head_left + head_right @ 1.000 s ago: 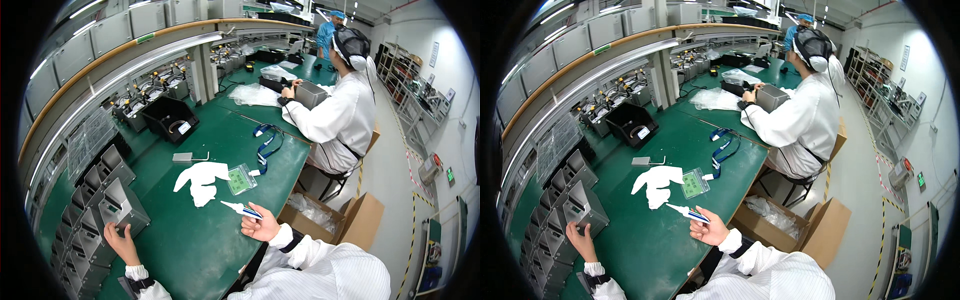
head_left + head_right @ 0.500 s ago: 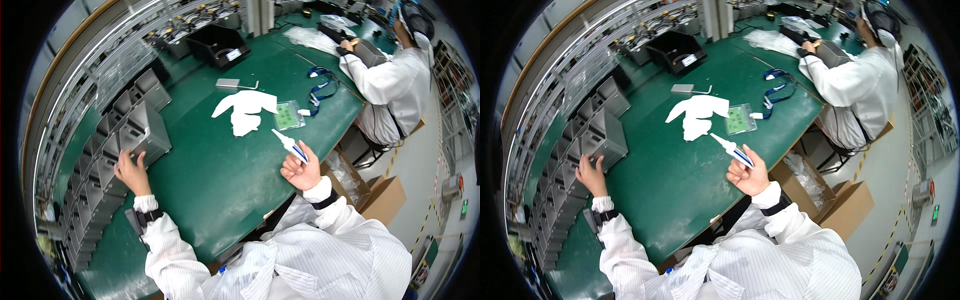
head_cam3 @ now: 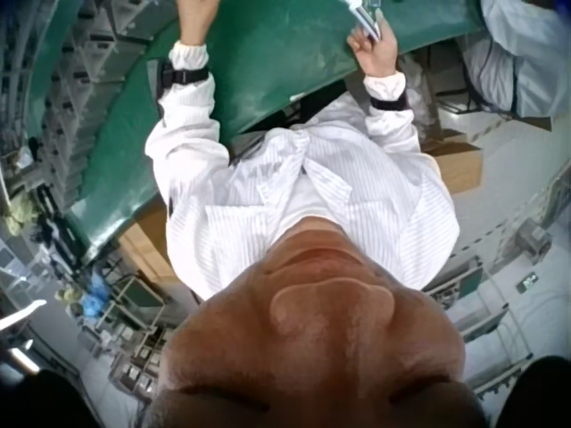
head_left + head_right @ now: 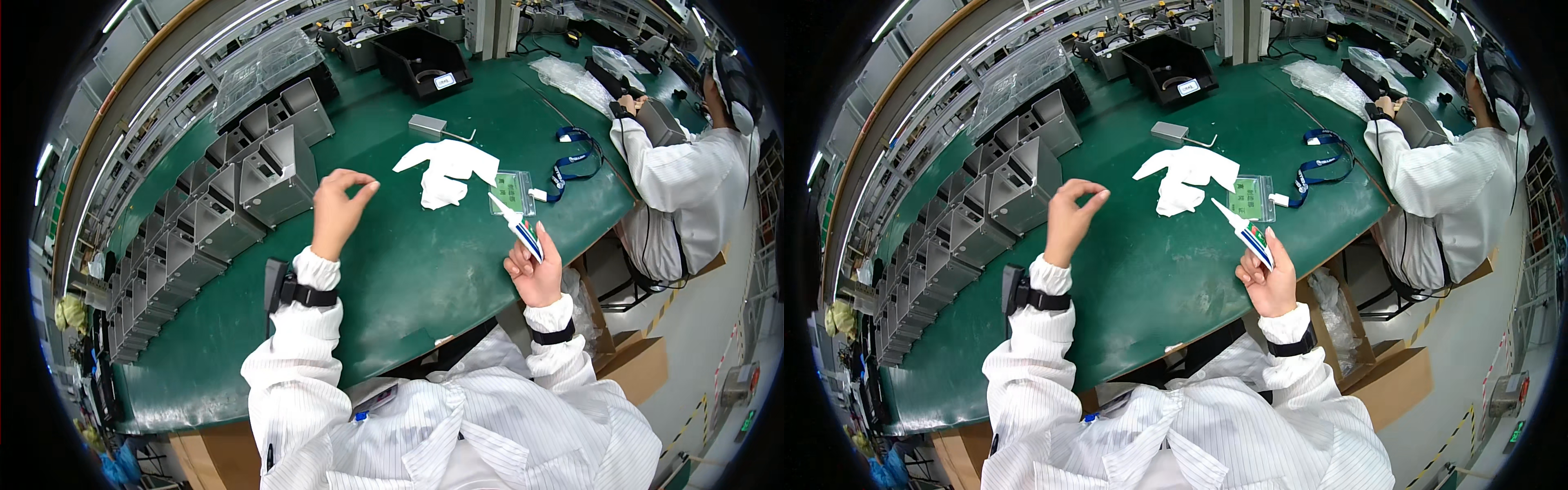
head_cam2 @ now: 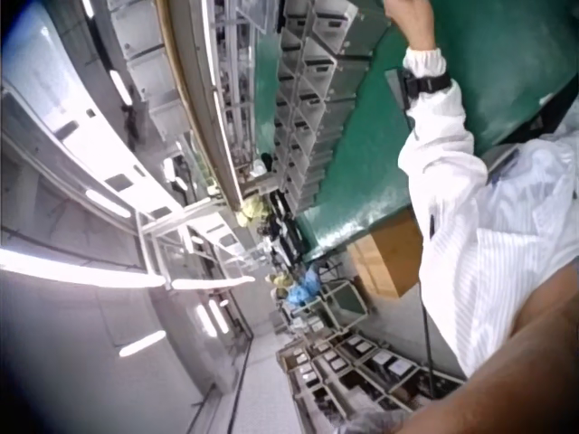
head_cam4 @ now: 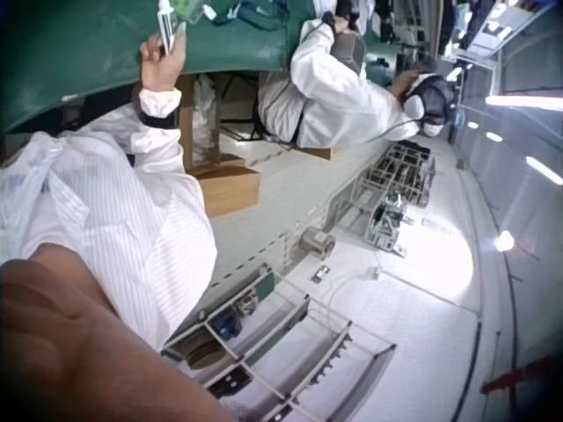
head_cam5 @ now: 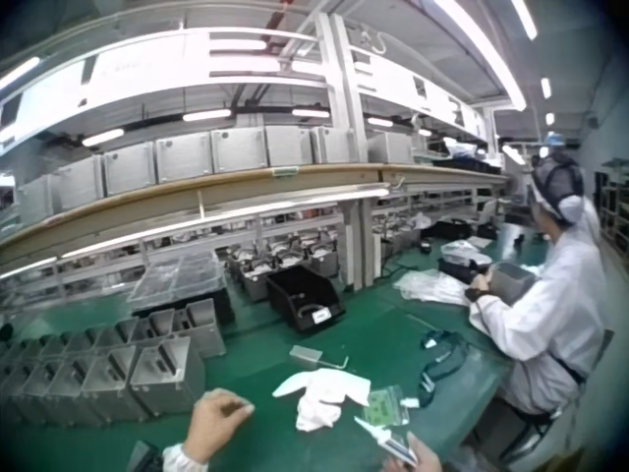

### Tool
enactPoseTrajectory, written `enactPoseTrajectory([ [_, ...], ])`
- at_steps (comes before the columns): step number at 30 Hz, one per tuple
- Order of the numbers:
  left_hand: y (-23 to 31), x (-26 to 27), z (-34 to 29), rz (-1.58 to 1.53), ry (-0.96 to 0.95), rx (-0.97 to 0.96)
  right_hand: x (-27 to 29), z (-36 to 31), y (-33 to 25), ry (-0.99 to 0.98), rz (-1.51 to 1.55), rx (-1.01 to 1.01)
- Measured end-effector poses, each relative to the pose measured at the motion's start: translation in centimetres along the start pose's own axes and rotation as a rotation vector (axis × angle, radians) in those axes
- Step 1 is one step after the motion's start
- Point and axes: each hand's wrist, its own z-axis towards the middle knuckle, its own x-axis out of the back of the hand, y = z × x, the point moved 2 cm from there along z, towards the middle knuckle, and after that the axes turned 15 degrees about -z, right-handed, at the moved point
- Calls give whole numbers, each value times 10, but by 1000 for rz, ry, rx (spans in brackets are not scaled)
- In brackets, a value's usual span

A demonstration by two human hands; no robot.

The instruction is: Assembling and sealing metal housings using adhesive on a factory production line.

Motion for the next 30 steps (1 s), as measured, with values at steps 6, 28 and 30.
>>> enactPoseTrajectory([
  [6, -11, -91, 7, -40, -148, 233, 5, 7, -19, 179, -570, 86],
  [28, -31, -81, -19, -316, -218, 171, -55, 75, 10, 206, -1715, 384],
  [30, -29, -73, -21, -278, -317, 360, -55, 76, 19, 200, -1682, 419],
])
